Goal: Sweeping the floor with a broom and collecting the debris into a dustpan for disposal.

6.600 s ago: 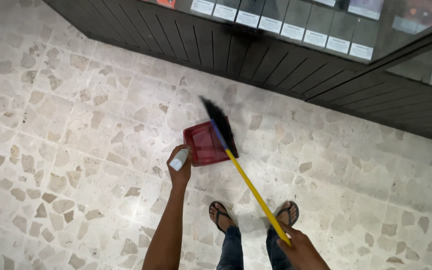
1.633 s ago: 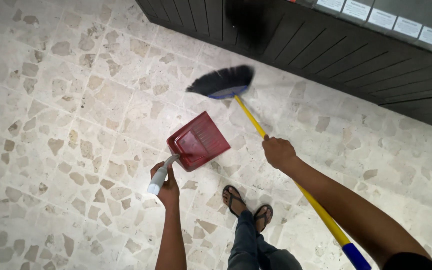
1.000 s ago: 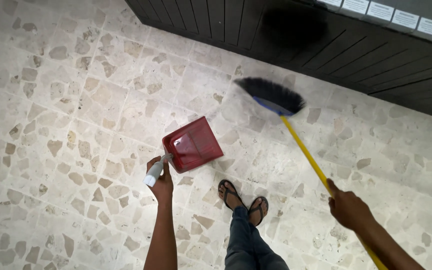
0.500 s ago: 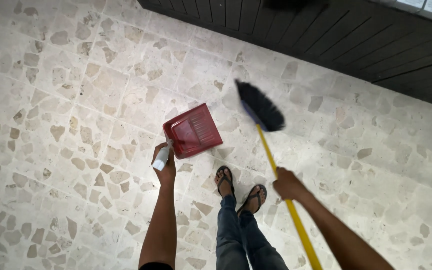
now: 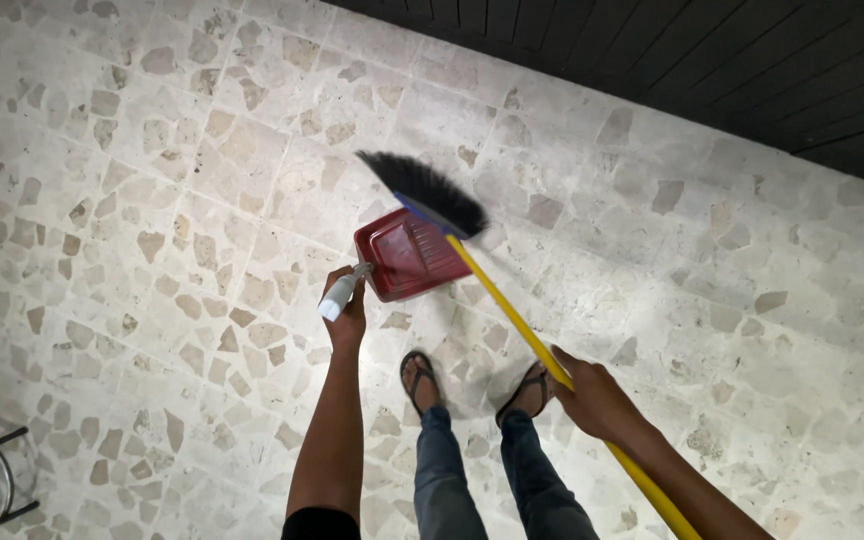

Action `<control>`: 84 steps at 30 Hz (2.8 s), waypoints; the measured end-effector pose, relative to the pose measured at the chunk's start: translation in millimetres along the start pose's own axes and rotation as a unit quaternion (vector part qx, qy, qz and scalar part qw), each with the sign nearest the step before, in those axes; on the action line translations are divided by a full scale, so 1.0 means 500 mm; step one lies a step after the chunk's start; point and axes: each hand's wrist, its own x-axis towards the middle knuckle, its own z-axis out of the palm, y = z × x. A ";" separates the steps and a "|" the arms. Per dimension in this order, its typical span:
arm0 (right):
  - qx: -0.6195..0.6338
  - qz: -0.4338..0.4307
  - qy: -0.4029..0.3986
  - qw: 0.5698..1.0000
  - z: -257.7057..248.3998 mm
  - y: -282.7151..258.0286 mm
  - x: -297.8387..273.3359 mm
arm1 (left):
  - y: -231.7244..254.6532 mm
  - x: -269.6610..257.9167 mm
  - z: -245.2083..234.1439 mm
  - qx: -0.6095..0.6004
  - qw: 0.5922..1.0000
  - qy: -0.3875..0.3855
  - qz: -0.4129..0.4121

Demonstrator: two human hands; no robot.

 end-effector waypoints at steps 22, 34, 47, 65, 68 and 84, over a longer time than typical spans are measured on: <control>0.410 0.292 0.118 0.856 0.280 0.428 0.065 | -0.022 0.107 -0.336 0.013 1.000 -0.023 -0.012; 0.317 0.045 -0.073 0.944 0.409 -0.214 0.143 | -0.066 0.137 -0.383 -0.041 0.999 -0.031 -0.007; 0.069 0.040 0.062 0.995 0.131 -0.356 0.184 | -0.077 0.068 -0.570 0.040 0.988 0.116 -0.097; -0.089 0.052 -0.007 0.995 0.367 -0.413 0.314 | -0.177 -0.001 -0.662 0.061 0.966 0.234 -0.092; -0.204 -0.025 -0.036 0.978 0.459 -0.327 0.294 | -0.184 0.014 -0.662 0.069 0.972 0.216 -0.066; -0.031 0.036 0.052 0.998 0.100 -0.531 0.220 | -0.224 0.105 -0.709 -0.032 0.967 0.224 -0.120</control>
